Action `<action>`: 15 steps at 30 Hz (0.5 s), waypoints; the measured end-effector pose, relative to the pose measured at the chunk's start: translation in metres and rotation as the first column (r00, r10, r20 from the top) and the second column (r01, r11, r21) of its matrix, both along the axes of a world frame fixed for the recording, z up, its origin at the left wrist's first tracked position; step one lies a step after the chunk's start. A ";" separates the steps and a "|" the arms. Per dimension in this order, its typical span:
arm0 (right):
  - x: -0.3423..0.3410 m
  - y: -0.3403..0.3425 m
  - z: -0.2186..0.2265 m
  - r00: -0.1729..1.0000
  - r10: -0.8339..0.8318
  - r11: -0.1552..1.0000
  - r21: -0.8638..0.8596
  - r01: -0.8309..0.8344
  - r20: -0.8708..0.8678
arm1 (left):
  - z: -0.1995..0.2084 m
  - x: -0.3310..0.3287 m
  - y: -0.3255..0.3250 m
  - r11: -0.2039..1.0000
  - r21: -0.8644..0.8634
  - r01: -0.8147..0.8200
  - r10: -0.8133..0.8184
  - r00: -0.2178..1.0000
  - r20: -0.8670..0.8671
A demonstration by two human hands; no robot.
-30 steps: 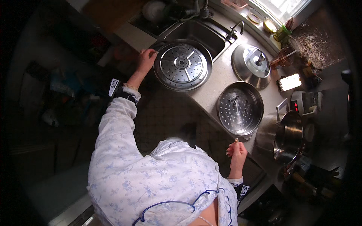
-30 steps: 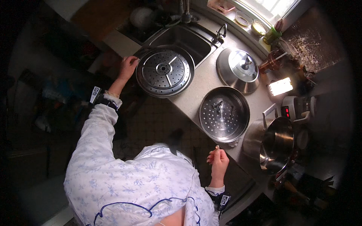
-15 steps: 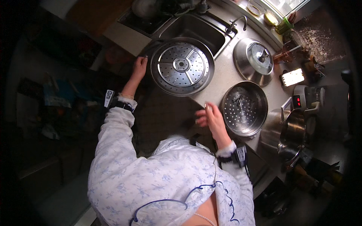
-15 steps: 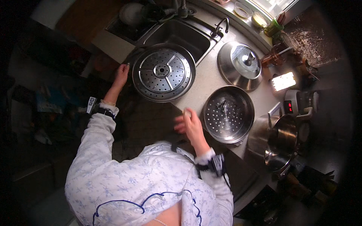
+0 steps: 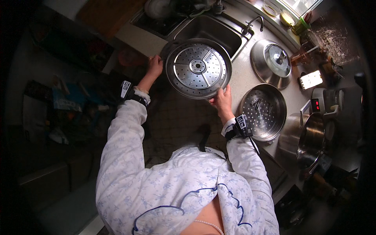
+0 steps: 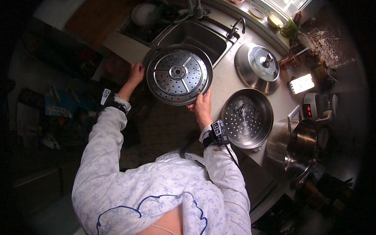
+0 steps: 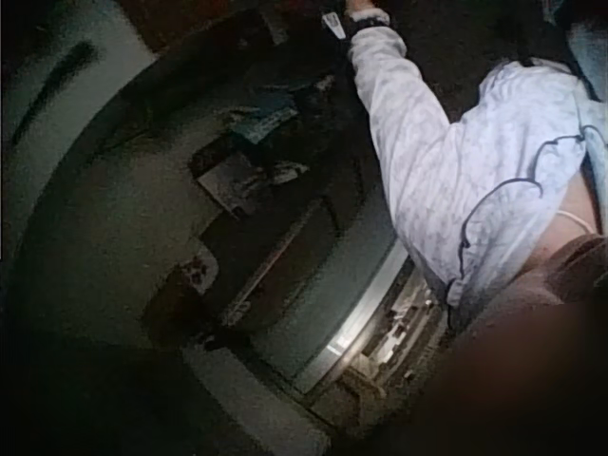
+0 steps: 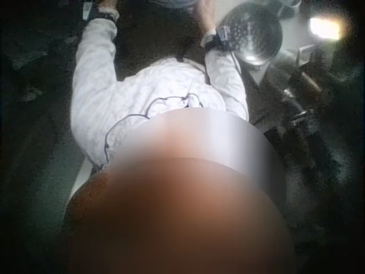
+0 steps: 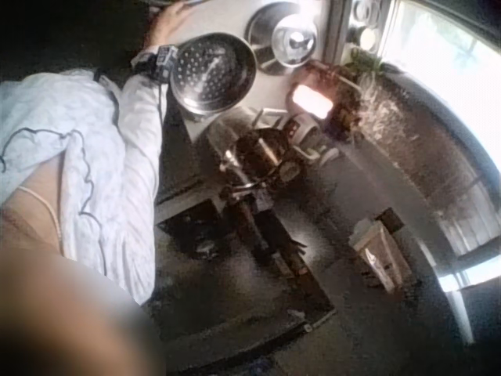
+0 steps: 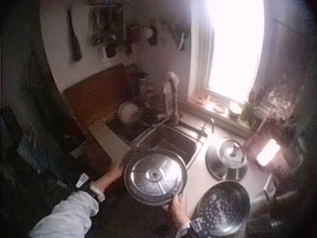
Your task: The person wipes the interior and exterior of a stainless steel steamer insert and a pot with a cloth. They then place the steamer insert into the pot on the stovetop and cover it with a lid.
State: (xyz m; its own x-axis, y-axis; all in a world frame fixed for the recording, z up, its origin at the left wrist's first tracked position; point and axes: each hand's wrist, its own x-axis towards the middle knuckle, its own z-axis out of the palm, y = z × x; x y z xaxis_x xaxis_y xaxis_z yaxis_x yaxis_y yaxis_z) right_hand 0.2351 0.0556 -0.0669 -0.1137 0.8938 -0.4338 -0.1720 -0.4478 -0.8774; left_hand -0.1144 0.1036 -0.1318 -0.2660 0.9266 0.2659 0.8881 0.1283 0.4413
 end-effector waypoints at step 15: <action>0.042 -0.053 0.021 0.991 0.120 0.975 -0.179 -0.129 -0.063 | 0.230 0.018 -0.124 0.964 0.265 -0.004 -0.124 0.878 0.463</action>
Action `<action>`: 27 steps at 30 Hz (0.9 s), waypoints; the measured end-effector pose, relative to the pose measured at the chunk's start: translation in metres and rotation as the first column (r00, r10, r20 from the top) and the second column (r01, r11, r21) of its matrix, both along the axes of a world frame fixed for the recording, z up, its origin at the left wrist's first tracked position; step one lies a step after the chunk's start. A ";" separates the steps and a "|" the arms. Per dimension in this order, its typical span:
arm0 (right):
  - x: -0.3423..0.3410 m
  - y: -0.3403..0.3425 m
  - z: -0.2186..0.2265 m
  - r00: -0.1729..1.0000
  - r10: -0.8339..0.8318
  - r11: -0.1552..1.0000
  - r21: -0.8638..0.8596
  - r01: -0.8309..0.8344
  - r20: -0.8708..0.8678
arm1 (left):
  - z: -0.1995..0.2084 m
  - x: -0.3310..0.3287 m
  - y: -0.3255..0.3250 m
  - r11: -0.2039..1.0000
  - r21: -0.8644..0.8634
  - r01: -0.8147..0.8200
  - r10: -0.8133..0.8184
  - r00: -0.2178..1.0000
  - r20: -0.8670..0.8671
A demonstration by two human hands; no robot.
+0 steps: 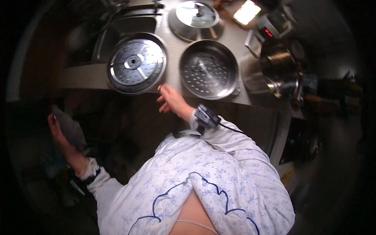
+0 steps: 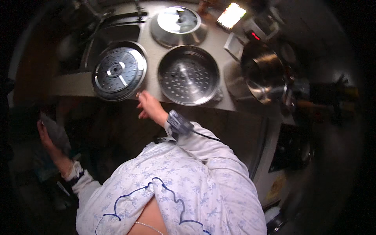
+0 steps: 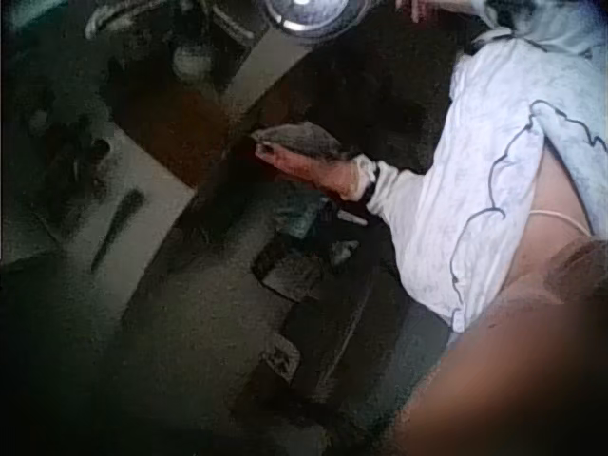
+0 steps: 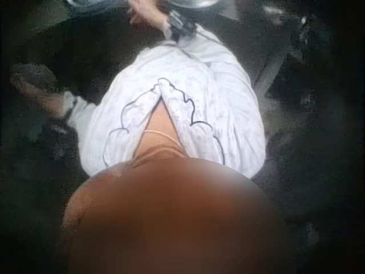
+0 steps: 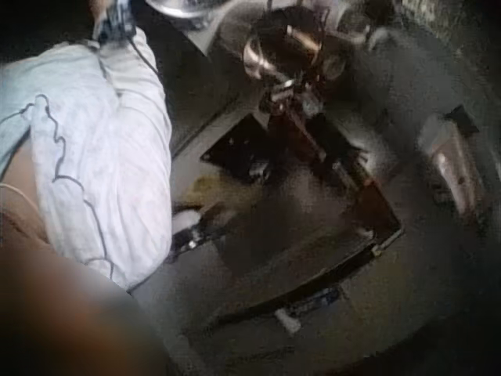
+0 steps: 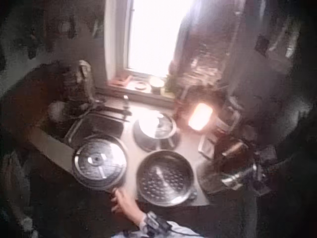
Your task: The person wipes the interior and exterior of a stainless steel steamer insert and a pot with a cloth. They then place the steamer insert into the pot on the stovetop and cover it with a lid.
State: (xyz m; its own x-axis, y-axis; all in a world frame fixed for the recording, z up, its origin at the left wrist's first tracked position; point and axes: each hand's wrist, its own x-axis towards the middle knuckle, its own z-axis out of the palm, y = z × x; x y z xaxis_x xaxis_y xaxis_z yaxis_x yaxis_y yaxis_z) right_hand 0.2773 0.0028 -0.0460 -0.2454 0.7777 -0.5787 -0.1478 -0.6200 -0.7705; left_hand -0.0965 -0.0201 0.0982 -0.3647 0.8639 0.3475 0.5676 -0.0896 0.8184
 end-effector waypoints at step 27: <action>0.331 -0.264 -0.003 0.732 -0.423 0.814 0.131 0.565 -0.534 | -0.090 0.523 -0.122 -0.080 -0.186 0.979 -0.365 0.145 0.920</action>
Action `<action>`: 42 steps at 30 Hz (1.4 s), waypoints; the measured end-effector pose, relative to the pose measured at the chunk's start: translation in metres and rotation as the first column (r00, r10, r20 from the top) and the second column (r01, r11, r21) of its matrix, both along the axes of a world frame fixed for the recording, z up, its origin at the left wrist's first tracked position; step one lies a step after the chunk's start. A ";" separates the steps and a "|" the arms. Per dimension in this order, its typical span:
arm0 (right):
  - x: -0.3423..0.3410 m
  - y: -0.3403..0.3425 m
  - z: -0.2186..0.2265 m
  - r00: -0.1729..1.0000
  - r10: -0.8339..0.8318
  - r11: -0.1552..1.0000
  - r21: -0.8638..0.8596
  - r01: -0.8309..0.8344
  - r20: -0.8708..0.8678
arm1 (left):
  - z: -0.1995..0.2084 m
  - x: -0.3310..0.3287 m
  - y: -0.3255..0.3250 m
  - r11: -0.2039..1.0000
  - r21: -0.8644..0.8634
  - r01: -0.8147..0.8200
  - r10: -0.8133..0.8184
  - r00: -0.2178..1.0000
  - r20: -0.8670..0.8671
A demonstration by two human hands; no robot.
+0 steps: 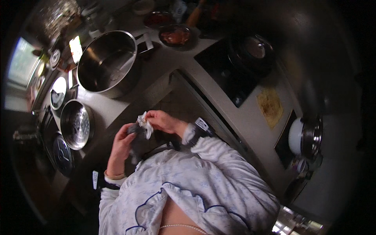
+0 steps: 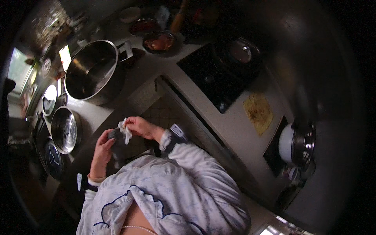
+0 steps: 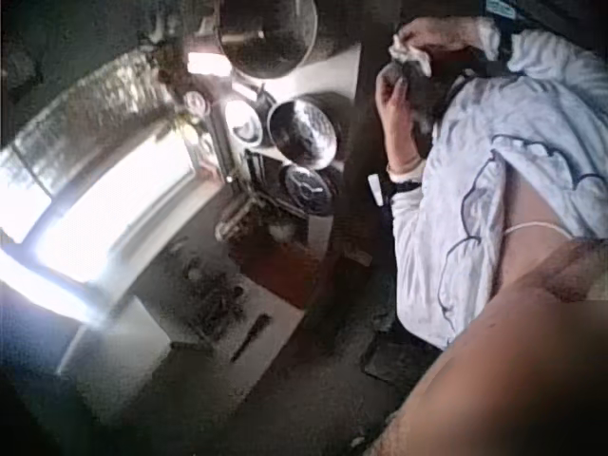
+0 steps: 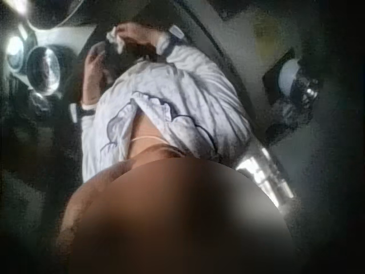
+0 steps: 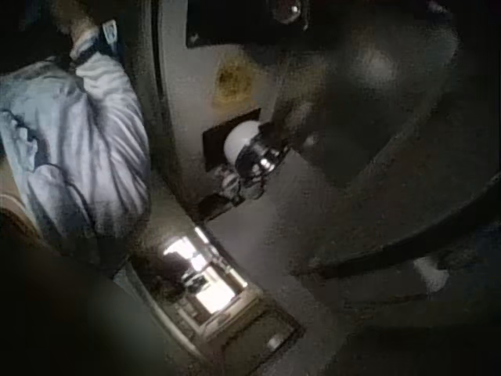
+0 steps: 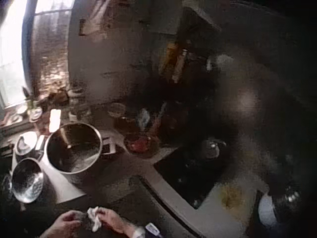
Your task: The person wipes the interior and exterior of a stainless steel steamer insert and a pot with a cloth. They then place the steamer insert into the pot on the stovetop and cover it with a lid.
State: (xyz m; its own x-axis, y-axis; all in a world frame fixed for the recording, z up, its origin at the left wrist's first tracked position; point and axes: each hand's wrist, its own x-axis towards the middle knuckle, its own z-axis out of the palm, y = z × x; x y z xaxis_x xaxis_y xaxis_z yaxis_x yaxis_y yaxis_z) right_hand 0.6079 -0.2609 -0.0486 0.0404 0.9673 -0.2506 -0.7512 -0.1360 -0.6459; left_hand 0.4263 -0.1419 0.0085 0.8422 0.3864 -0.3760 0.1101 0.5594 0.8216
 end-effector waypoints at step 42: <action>0.624 -0.311 0.077 0.228 -0.286 0.575 -0.024 0.818 0.931 | 0.000 0.481 -0.189 0.997 0.024 0.073 -0.071 0.995 -0.074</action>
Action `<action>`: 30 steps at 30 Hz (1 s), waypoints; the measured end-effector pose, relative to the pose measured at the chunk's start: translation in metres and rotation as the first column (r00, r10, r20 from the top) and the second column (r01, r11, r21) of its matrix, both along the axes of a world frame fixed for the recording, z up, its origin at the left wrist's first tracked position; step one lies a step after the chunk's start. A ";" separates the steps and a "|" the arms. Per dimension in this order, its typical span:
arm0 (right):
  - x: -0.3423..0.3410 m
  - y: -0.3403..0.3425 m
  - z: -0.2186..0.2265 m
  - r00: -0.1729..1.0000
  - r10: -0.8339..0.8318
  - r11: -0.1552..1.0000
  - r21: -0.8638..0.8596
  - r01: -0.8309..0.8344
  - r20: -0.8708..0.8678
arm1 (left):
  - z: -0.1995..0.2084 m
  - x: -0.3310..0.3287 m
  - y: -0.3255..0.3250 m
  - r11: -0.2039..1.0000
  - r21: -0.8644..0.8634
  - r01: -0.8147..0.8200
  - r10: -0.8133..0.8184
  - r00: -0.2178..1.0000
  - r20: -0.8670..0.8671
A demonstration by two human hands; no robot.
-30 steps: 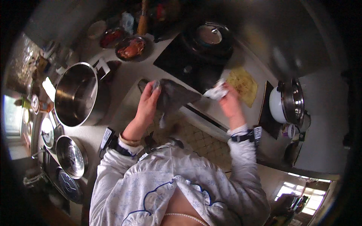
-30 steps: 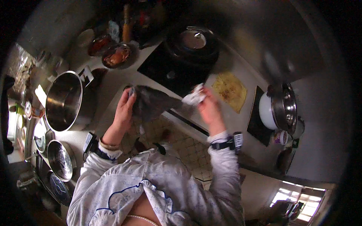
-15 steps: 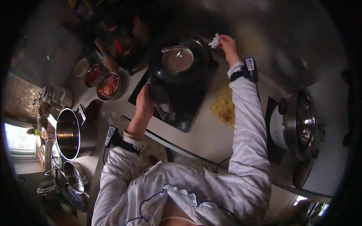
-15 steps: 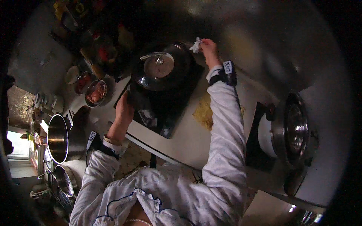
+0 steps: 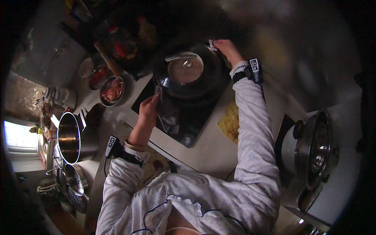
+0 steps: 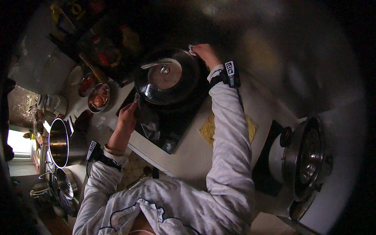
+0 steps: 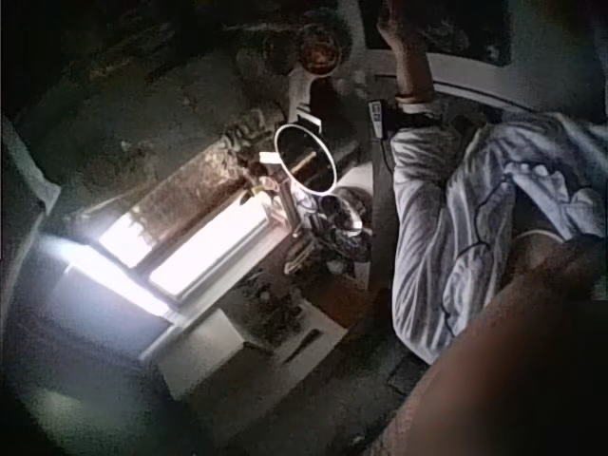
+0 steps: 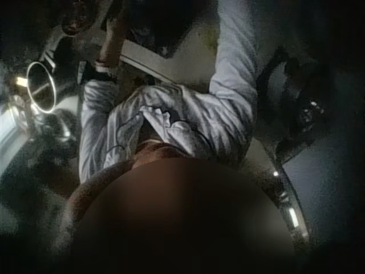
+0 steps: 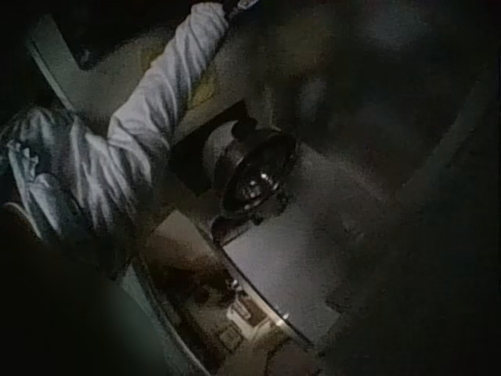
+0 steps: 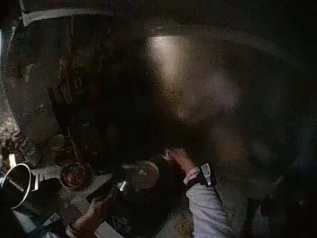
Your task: The person wipes the interior and exterior of a stainless steel steamer insert and a pot with a cloth. They then place the steamer insert into the pot on the stovetop and cover it with a lid.
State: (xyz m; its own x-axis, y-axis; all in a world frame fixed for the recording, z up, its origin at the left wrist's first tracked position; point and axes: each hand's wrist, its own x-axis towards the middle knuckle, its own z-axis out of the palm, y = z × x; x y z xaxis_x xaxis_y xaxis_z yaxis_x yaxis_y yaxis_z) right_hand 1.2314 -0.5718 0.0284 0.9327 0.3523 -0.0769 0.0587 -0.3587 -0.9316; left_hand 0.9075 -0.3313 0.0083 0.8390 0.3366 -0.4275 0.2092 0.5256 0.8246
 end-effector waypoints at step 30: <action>-0.043 -0.102 0.079 0.992 -0.116 0.968 0.230 0.100 0.054 | 0.093 -0.015 -0.056 0.999 -0.016 0.051 -0.048 0.986 0.160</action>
